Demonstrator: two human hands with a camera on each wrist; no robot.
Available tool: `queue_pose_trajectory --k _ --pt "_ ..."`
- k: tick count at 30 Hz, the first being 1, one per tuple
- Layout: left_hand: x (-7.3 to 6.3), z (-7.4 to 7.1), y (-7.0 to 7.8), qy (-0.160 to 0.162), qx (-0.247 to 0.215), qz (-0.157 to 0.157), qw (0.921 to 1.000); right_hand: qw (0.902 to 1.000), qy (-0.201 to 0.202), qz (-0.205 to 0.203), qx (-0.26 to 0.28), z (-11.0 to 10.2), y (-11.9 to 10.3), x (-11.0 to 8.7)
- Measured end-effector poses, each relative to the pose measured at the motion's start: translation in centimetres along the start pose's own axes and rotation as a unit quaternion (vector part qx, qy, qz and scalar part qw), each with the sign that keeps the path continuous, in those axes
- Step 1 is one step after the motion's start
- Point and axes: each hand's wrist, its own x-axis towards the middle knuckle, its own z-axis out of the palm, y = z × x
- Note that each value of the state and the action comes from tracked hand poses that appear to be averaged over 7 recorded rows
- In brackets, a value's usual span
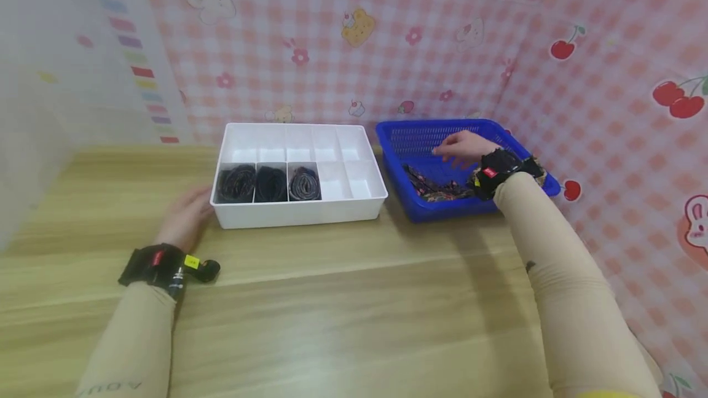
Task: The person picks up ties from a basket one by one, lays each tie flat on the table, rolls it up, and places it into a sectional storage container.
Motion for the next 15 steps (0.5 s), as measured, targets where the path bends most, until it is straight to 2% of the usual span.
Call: queue_pose_trajectory --k 1,3,6,8,10,15 --pt "0.0 0.2 -0.2 0.002 0.012 0.002 0.9999 0.9979 -0.024 0.006 -0.06 0.5 0.1 0.5" --pt "-0.1 0.7 -0.5 0.0 0.026 0.006 0.9996 0.9848 -0.069 0.015 -0.159 1.6 0.2 1.4" --pt "-0.1 1.7 -0.5 -0.001 0.029 0.012 0.9995 0.9627 -0.103 0.029 -0.249 3.0 0.6 2.2" --pt "-0.1 2.4 -0.3 -0.003 0.005 0.009 0.9999 0.9549 -0.105 0.04 -0.275 3.4 1.1 2.3" --pt "0.1 3.1 0.1 -0.007 -0.024 0.005 0.9997 0.9514 -0.098 0.054 -0.287 3.6 1.9 2.0" --pt "1.3 5.6 0.9 -0.029 -0.137 -0.002 0.9901 0.9556 -0.073 0.064 -0.278 3.0 4.8 0.9"
